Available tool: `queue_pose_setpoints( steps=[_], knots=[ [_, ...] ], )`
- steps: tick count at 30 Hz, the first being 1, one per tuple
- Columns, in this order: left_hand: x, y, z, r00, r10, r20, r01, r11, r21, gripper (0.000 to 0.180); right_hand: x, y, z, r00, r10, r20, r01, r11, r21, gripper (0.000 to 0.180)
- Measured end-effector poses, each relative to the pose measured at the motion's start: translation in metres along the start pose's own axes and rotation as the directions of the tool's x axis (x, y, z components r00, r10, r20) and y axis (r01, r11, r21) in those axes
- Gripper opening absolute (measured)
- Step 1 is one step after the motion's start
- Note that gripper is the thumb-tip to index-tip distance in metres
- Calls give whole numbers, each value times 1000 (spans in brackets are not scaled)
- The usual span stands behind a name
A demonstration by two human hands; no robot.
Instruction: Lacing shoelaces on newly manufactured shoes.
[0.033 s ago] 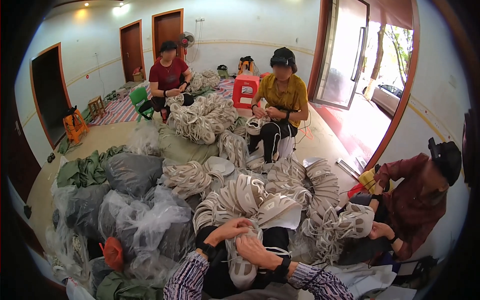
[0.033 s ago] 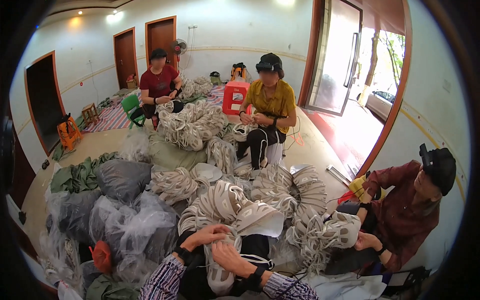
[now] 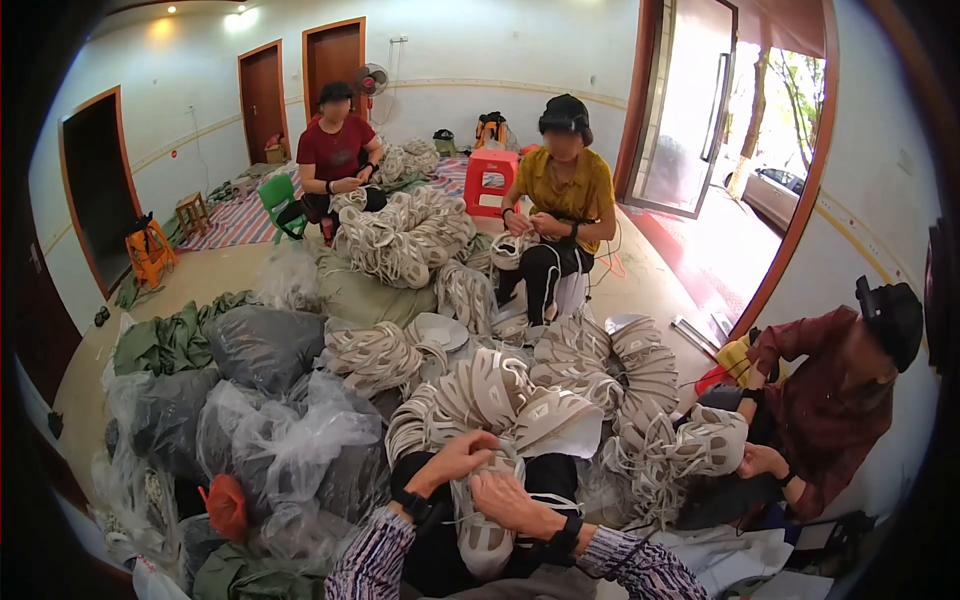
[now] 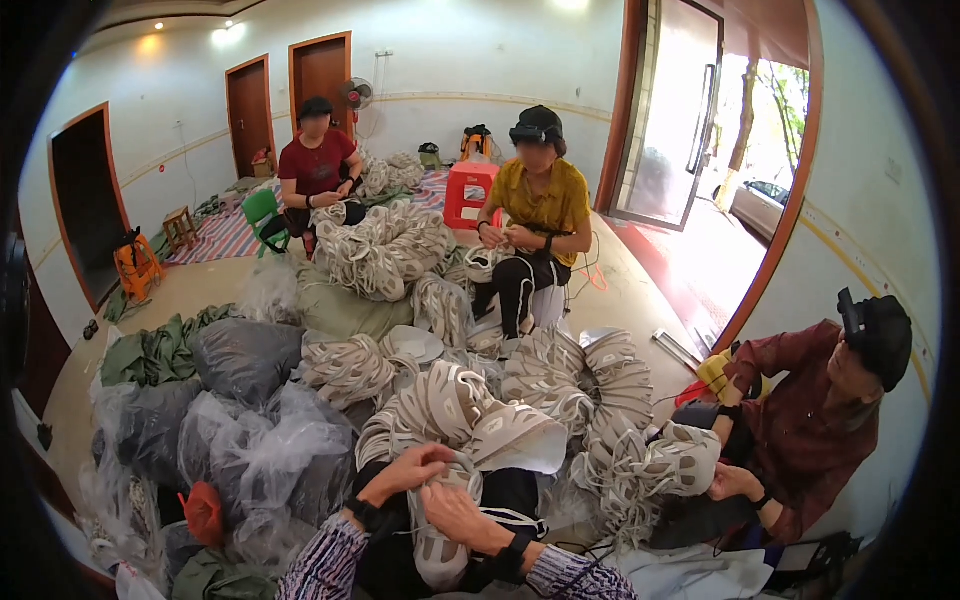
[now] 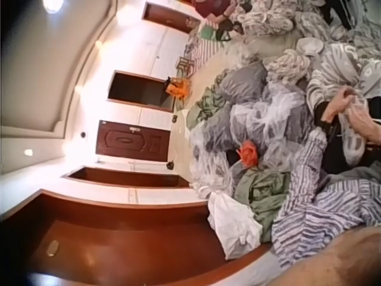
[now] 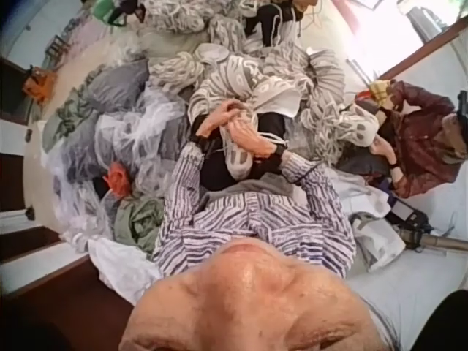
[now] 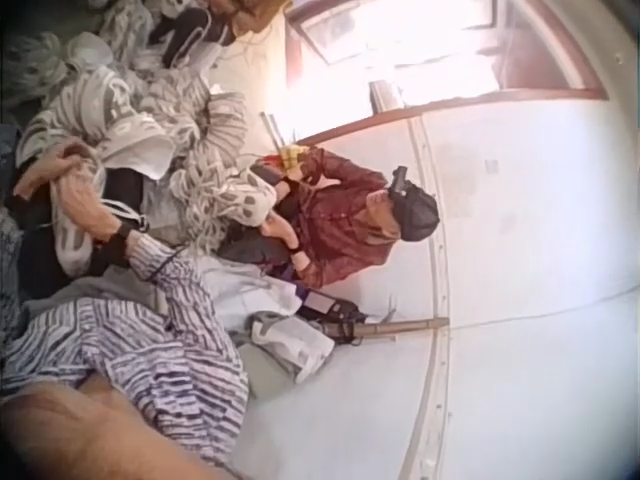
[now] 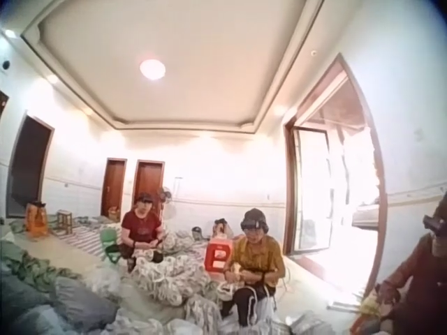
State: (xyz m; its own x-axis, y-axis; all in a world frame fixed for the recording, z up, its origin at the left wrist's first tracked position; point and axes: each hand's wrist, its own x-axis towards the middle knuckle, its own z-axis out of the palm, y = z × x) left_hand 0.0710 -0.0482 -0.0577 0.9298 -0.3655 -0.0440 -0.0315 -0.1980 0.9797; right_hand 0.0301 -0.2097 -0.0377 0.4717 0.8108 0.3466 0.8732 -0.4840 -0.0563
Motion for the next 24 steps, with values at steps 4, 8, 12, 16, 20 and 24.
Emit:
queue_pose_setpoints(
  steps=[4,8,12,16,20,24],
  knots=[
    [-42,29,-16,961,-118,-250,144,986,89,23,29,-48,-54,960,-86,265,-85,815,574,11],
    [-51,67,-4,966,5,-258,100,914,392,33,29,-85,-78,896,-411,-168,369,479,797,10],
    [-62,74,18,958,-285,10,271,919,286,46,42,-94,-117,793,-505,-340,583,468,664,14],
    [-64,34,48,966,-254,43,255,967,-12,24,45,-88,-136,827,-504,-251,468,370,803,14],
    [-72,11,43,953,-300,49,303,933,-192,19,59,-44,-218,727,-283,-626,627,-98,772,21],
    [-62,21,41,947,-318,45,317,903,-289,15,59,-62,-252,568,173,-804,664,-673,325,27]
  ],
)
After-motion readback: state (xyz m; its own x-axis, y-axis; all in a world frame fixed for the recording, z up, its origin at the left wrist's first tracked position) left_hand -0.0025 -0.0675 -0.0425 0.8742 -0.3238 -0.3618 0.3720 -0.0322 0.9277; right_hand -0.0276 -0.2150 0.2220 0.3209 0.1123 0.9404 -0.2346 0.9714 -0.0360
